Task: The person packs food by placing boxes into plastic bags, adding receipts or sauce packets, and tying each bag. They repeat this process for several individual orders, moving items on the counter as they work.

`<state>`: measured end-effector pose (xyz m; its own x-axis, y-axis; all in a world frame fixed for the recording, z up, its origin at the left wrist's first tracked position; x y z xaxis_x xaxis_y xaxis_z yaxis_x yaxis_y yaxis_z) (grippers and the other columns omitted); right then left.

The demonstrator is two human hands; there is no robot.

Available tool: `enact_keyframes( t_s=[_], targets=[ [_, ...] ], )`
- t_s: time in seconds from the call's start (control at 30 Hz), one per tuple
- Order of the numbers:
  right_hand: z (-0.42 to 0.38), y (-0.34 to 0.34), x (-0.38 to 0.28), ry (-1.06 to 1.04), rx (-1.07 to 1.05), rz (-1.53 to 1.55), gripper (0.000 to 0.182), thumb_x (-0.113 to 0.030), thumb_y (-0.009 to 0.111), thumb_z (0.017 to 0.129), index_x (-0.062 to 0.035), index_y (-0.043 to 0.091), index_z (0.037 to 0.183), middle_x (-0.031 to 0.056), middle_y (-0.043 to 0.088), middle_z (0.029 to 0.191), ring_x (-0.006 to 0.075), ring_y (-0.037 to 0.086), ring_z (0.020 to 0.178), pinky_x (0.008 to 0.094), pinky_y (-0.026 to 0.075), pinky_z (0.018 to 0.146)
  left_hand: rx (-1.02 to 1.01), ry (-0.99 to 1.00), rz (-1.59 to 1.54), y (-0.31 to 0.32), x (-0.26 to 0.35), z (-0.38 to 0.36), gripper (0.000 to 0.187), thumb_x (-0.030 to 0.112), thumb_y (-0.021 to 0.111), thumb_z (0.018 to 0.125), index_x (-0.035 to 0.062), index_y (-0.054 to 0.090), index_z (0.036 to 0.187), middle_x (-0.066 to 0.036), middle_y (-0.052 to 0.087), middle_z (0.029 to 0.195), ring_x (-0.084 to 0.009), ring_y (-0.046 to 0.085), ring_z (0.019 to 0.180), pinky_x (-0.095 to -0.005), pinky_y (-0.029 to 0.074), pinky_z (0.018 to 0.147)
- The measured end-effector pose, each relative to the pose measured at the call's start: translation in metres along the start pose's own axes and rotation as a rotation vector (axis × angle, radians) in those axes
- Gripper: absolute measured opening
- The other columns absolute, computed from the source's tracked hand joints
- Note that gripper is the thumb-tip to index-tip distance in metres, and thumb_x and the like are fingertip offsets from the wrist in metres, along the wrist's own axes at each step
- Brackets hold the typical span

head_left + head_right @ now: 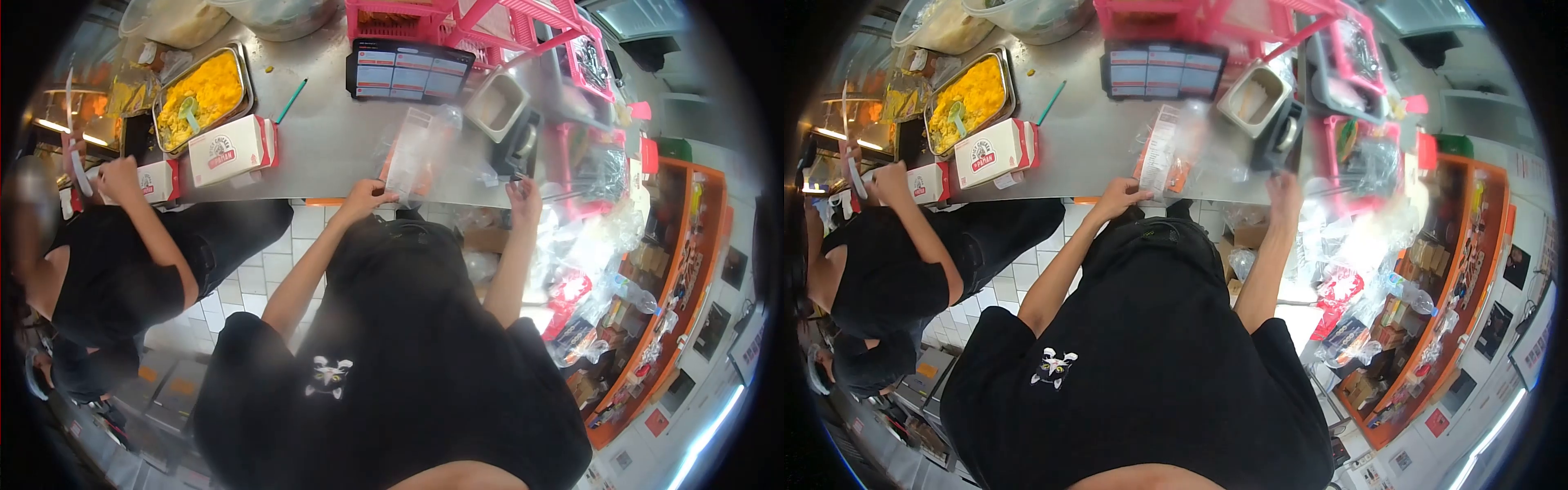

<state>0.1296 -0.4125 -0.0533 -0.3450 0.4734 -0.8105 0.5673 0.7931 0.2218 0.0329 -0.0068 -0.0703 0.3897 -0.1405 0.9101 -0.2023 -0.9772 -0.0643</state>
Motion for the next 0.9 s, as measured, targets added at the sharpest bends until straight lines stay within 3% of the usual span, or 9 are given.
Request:
enact_keyframes(
  t_s=[0.13, 0.2, 0.23, 0.27, 0.4, 0.47, 0.57, 0.7, 0.9],
  targets=[
    [-0.009, -0.013, 0.028, -0.153, 0.021, -0.207, 0.02, -0.017, 0.068, 0.086, 0.0012, 0.067, 0.093, 0.006, 0.064, 0.086, 0.0194, 0.064, 0.083, 0.0339, 0.053, 0.075, -0.011, 0.009, -0.01, 0.001, -0.011, 0.006, 0.033, 0.03, 0.076, 0.082, -0.0019, 0.072, 0.084, -0.003, 0.054, 0.058, -0.0087, 0.043, 0.056, -0.0297, 0.036, 0.054],
    [-0.001, -0.002, 0.05, -0.533, -0.219, -1.745, 0.022, -0.016, 0.071, 0.086, 0.0051, 0.067, 0.092, 0.0096, 0.064, 0.084, 0.0222, 0.063, 0.074, 0.035, 0.058, 0.071, -0.093, -0.072, 0.055, 0.003, -0.012, 0.005, 0.033, 0.03, 0.074, 0.085, -0.0032, 0.071, 0.088, 0.0, 0.056, 0.064, -0.0084, 0.046, 0.061, -0.028, 0.038, 0.056],
    [-0.016, -0.011, 0.049, -0.135, 0.023, -0.879, 0.021, -0.019, 0.071, 0.086, 0.0011, 0.071, 0.093, 0.0045, 0.065, 0.076, 0.0154, 0.06, 0.062, 0.0294, 0.052, 0.057, -0.079, -0.065, 0.053, 0.0, -0.008, 0.008, 0.033, 0.03, 0.074, 0.085, -0.0032, 0.071, 0.088, 0.0, 0.056, 0.064, -0.0084, 0.046, 0.061, -0.028, 0.038, 0.056],
    [-0.036, 0.021, 0.039, -0.144, 0.003, -0.879, 0.021, -0.019, 0.071, 0.086, 0.0011, 0.071, 0.093, 0.0045, 0.065, 0.076, 0.0154, 0.06, 0.062, 0.0294, 0.052, 0.057, -0.066, -0.045, 0.083, -0.003, -0.004, 0.009, 0.033, 0.029, 0.074, 0.085, -0.0031, 0.072, 0.09, -0.001, 0.057, 0.065, -0.0084, 0.047, 0.062, -0.0279, 0.039, 0.056],
    [-0.135, 0.13, 0.063, 0.039, -0.803, -1.243, 0.027, -0.028, 0.071, 0.087, -0.0017, 0.071, 0.079, 0.002, 0.063, 0.064, 0.0098, 0.056, 0.055, 0.0245, 0.045, 0.052, -0.07, -0.025, 0.068, 0.0, -0.024, 0.008, 0.033, 0.03, 0.074, 0.085, -0.0028, 0.072, 0.089, -0.002, 0.062, 0.067, -0.0086, 0.049, 0.062, -0.0278, 0.041, 0.058],
    [-0.152, 0.165, 0.073, 0.028, -0.917, -1.239, 0.032, -0.031, 0.071, 0.086, 0.0007, 0.069, 0.081, 0.0045, 0.066, 0.066, 0.0104, 0.06, 0.057, 0.0266, 0.047, 0.053, -0.077, -0.027, 0.02, 0.002, -0.024, 0.006, 0.033, 0.03, 0.073, 0.085, -0.003, 0.072, 0.089, -0.002, 0.062, 0.068, -0.0088, 0.05, 0.063, -0.0277, 0.041, 0.058],
    [-0.137, 0.189, 0.083, -0.301, -0.797, -1.18, 0.036, -0.035, 0.072, 0.085, 0.0012, 0.069, 0.082, 0.0088, 0.069, 0.069, 0.0146, 0.065, 0.058, 0.0308, 0.048, 0.053, -0.061, -0.03, -0.021, -0.002, -0.011, 0.002, 0.033, 0.029, 0.074, 0.085, -0.0035, 0.072, 0.089, -0.003, 0.063, 0.069, -0.0089, 0.052, 0.063, -0.0275, 0.042, 0.059],
    [-0.147, 0.22, 0.076, -0.361, -0.717, -1.197, 0.041, -0.039, 0.072, 0.082, 0.0009, 0.068, 0.077, 0.0125, 0.069, 0.069, 0.0198, 0.067, 0.061, 0.0346, 0.049, 0.055, -0.009, 0.023, -0.066, -0.002, -0.008, 0.002, 0.029, 0.026, 0.074, 0.082, -0.0022, 0.071, 0.084, -0.008, 0.065, 0.064, -0.014, 0.057, 0.06, -0.0302, 0.045, 0.061],
    [-0.146, 0.232, 0.065, -0.596, -0.535, -1.933, 0.04, -0.043, 0.074, 0.077, -0.0042, 0.068, 0.071, 0.006, 0.063, 0.056, 0.022, 0.066, 0.059, 0.0381, 0.05, 0.056, 0.03, -0.019, 0.014, -0.005, -0.015, 0.001, 0.029, 0.025, 0.073, 0.082, -0.0025, 0.072, 0.092, -0.013, 0.071, 0.074, -0.0159, 0.069, 0.069, -0.0299, 0.049, 0.063]
  ],
)
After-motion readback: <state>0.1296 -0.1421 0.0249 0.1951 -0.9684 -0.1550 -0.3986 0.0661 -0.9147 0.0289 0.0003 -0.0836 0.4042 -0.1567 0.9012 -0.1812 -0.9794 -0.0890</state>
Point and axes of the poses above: each hand's wrist, its own z-axis towards the middle knuckle, its own y-axis out of the palm, x = y × z, the point moved 8 cm from there along z, towards the middle knuckle
